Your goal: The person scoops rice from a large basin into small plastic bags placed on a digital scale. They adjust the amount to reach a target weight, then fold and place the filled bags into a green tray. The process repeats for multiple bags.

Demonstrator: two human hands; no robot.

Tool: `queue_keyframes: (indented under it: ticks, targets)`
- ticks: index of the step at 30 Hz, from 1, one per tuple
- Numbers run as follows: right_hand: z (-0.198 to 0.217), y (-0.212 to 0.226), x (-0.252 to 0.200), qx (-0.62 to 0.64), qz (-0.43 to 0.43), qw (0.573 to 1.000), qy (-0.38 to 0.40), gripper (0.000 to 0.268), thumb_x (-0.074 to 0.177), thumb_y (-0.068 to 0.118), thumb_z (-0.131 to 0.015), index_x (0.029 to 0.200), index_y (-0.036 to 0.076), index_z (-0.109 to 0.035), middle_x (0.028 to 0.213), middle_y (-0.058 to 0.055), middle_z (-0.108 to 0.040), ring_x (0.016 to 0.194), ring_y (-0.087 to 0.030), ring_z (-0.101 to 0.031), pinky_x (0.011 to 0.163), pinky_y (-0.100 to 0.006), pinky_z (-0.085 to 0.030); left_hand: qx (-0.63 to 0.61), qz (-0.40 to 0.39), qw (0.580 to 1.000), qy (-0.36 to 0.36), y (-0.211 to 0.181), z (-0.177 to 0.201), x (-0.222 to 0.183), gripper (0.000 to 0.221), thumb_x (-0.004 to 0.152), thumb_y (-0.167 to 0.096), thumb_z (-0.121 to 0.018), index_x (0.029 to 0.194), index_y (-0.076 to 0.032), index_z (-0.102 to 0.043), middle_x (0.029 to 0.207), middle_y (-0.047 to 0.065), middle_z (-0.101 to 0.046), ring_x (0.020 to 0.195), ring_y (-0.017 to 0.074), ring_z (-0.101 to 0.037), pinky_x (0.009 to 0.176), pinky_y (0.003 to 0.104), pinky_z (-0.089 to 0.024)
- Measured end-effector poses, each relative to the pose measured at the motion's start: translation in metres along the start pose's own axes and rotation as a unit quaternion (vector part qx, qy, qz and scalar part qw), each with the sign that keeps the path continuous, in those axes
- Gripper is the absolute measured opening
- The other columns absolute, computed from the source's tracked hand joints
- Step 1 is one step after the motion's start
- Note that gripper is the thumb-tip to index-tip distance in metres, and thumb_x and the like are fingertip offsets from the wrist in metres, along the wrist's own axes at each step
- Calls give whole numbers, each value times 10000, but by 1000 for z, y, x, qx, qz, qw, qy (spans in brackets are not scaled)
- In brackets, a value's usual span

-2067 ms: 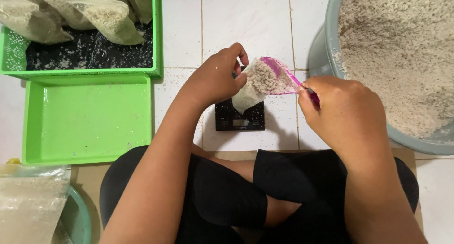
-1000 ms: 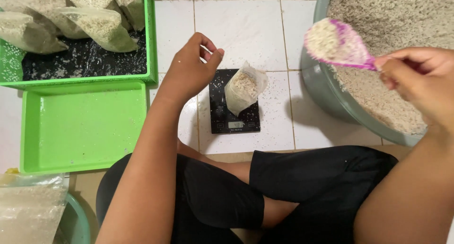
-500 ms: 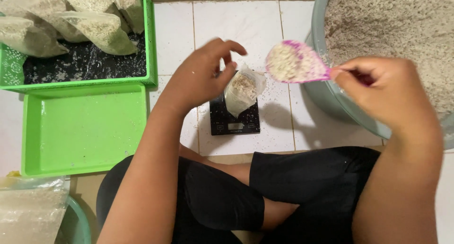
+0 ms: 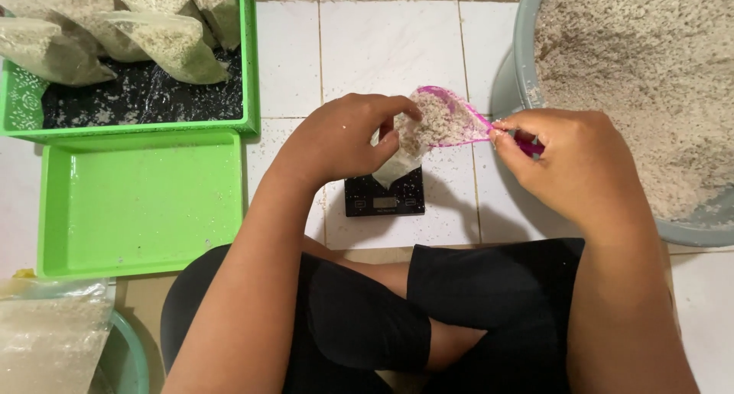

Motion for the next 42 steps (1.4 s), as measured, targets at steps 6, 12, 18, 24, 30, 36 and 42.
queue_keyframes:
  ticks: [6, 12, 18, 24, 30, 36, 42]
  targets:
    - [0, 6, -2, -55, 57, 997, -15, 123, 979, 134, -666, 979, 106, -785, 702, 22, -696, 498, -124, -547, 390, -274, -376, 18, 9, 1000, 6, -2, 0, -1, 477, 836, -156, -454, 1271, -245, -630, 848, 1, -701, 786, 253, -644, 614, 433, -468]
    - [-1, 7, -2, -69, 75, 995, -19, 113, 983, 118, -673, 914, 101, -760, 645, 14, -650, 460, -130, -506, 370, -278, -361, -1, 23, 1000, 14, -1, 4, -2, 386, 866, -182, -468, 1196, -227, -663, 843, 11, -697, 771, 237, -640, 634, 406, -463]
    - [1, 0, -1, -55, 73, 996, -2, 121, 995, 114, -661, 962, 85, -774, 689, -3, -701, 462, -106, -558, 354, -234, -399, -19, 20, 1000, 6, 3, 5, -2, 368, 832, -149, -472, 1129, -201, -683, 779, -7, -670, 743, 211, -620, 634, 384, -453]
    - [3, -4, -4, -64, 54, 996, -28, 118, 962, 138, -671, 952, 127, -788, 804, 23, -727, 640, -173, -628, 462, -325, -433, -31, 37, 999, 2, 5, 9, -4, 328, 855, -141, -483, 1124, -204, -659, 833, -4, -686, 727, 202, -612, 625, 389, -449]
    - [4, -3, -3, -57, 58, 996, -21, 109, 956, 138, -683, 964, 122, -791, 790, 9, -727, 601, -176, -620, 444, -325, -430, -25, 0, 1000, -3, 3, 4, -2, 440, 854, -137, -476, 1269, -214, -600, 790, 12, -648, 698, 235, -607, 614, 406, -442]
    - [5, -1, -3, -49, 66, 996, -21, 105, 959, 116, -682, 916, 112, -777, 730, 8, -698, 556, -166, -581, 442, -318, -392, -6, 8, 999, 41, 3, -5, 3, 398, 869, -145, -475, 1218, -225, -649, 883, 13, -694, 785, 229, -643, 661, 403, -477]
    - [4, 1, -5, -73, 76, 994, -27, 118, 981, 128, -686, 897, 123, -767, 668, 28, -653, 509, -145, -524, 405, -288, -357, -30, 15, 999, 24, 2, 3, -1, 352, 892, -163, -486, 1201, -218, -645, 830, 4, -672, 675, 202, -597, 613, 381, -449]
Point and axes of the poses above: each hand's wrist, its own x-axis towards the middle knuckle, its own z-axis out of the back of the hand, y = z × x, the point moved 3 cm from there along x, towards the middle knuckle
